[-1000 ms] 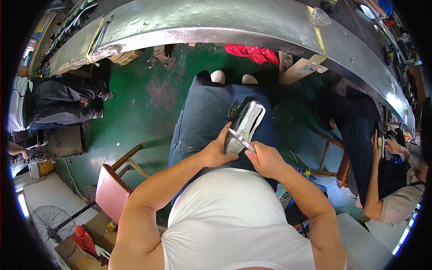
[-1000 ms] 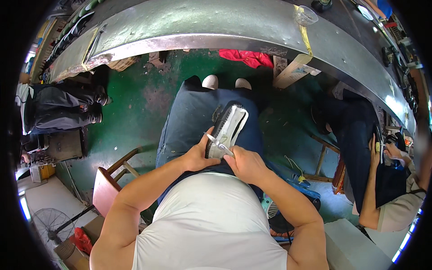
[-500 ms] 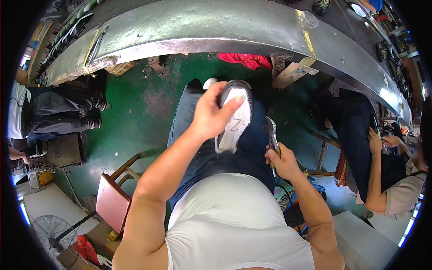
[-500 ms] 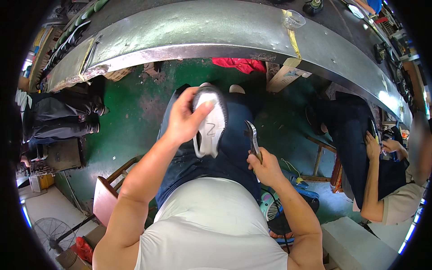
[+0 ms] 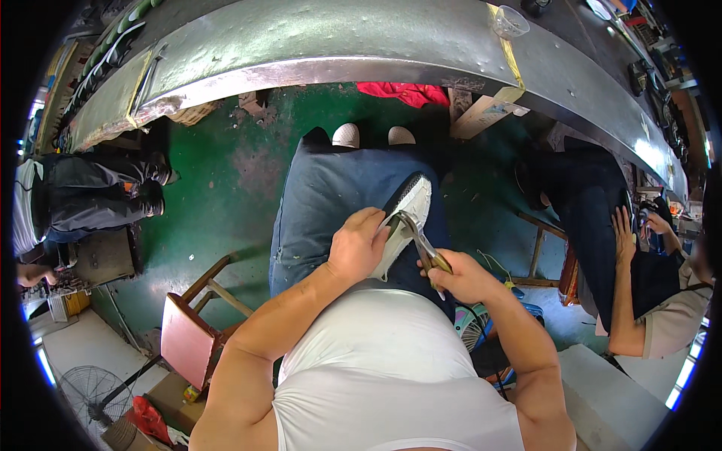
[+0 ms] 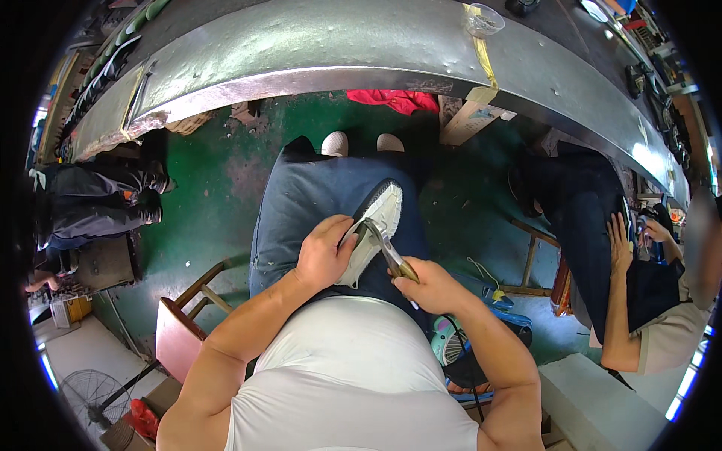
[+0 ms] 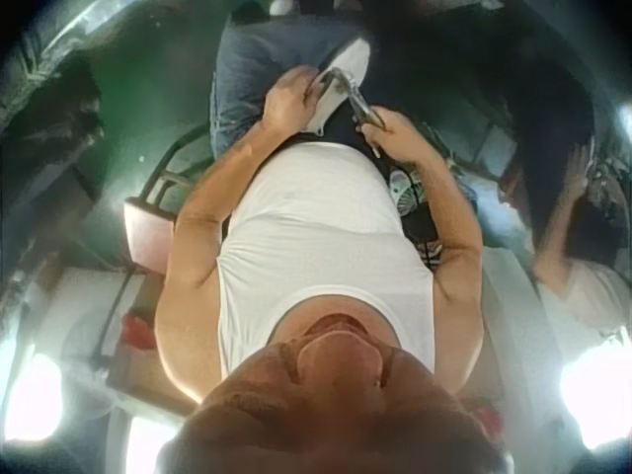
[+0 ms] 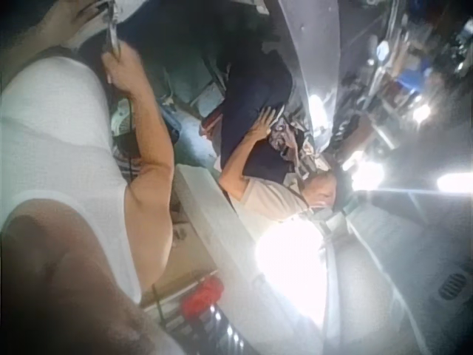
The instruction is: Manually aligning and fitting shoe parts including the sole and upper lining sections on a manufacturing assembly line.
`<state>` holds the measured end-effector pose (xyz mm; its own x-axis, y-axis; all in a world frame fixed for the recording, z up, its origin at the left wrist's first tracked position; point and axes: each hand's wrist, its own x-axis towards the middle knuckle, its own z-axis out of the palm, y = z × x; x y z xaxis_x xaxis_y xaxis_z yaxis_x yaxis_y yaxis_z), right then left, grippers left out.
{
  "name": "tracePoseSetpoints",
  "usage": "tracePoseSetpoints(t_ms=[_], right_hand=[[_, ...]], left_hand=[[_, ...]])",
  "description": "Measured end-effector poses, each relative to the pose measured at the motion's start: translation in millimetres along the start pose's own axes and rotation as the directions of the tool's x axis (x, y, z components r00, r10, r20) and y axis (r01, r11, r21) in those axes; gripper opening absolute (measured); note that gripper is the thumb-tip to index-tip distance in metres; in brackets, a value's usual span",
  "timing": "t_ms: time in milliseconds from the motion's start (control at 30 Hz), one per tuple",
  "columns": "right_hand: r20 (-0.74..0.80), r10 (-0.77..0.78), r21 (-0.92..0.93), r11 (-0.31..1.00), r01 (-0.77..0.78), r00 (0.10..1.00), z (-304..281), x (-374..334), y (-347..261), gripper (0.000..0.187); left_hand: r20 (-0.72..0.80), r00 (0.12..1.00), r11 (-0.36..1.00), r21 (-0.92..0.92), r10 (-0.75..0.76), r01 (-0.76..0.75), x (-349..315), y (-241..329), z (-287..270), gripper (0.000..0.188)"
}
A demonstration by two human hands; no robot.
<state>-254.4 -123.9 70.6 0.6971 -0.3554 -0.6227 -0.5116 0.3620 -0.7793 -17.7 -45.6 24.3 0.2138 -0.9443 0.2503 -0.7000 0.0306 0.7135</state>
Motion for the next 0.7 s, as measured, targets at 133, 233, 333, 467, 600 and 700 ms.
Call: tracePoseSetpoints(t_ms=[133, 233, 333, 467, 600, 700], right_hand=[[-0.017, 0.063, 0.122, 0.991, -0.061, 0.998, -2, 8, -6, 0.016], [-0.093, -0.209, -0.482, 0.865, 0.140, 0.973, 0, 10, -6, 0.028], [0.026, -0.182, -0.496, 0.852, 0.171, 0.983, -10, -6, -26, 0.040], [0.072, -0.174, -0.659, 0.731, 0.178, 0.982, -16, -3, -33, 0.038], [0.208, 0.171, -0.737, 0.675, 0.039, 0.963, -37, 13, -82, 0.026], [0.215, 0.418, -0.519, 0.815, -0.259, 0.883, -39, 23, -103, 0.021]], left_hand=[[0.020, 1.000, 0.999, 0.048, -0.002, 0.001, -1, 1, -4, 0.017], [-0.034, 0.999, 0.996, -0.090, -0.025, 0.022, 2, -3, -7, 0.009], [-0.038, 0.999, 0.997, -0.062, 0.038, -0.040, -3, -5, -4, 0.013], [0.037, 0.994, 0.995, -0.028, 0.099, -0.098, -3, -1, -6, 0.018], [0.102, 0.978, 0.983, -0.039, 0.185, -0.182, -3, 6, -8, 0.017], [0.071, 0.995, 0.985, -0.164, 0.065, -0.053, 2, 5, -8, 0.012]])
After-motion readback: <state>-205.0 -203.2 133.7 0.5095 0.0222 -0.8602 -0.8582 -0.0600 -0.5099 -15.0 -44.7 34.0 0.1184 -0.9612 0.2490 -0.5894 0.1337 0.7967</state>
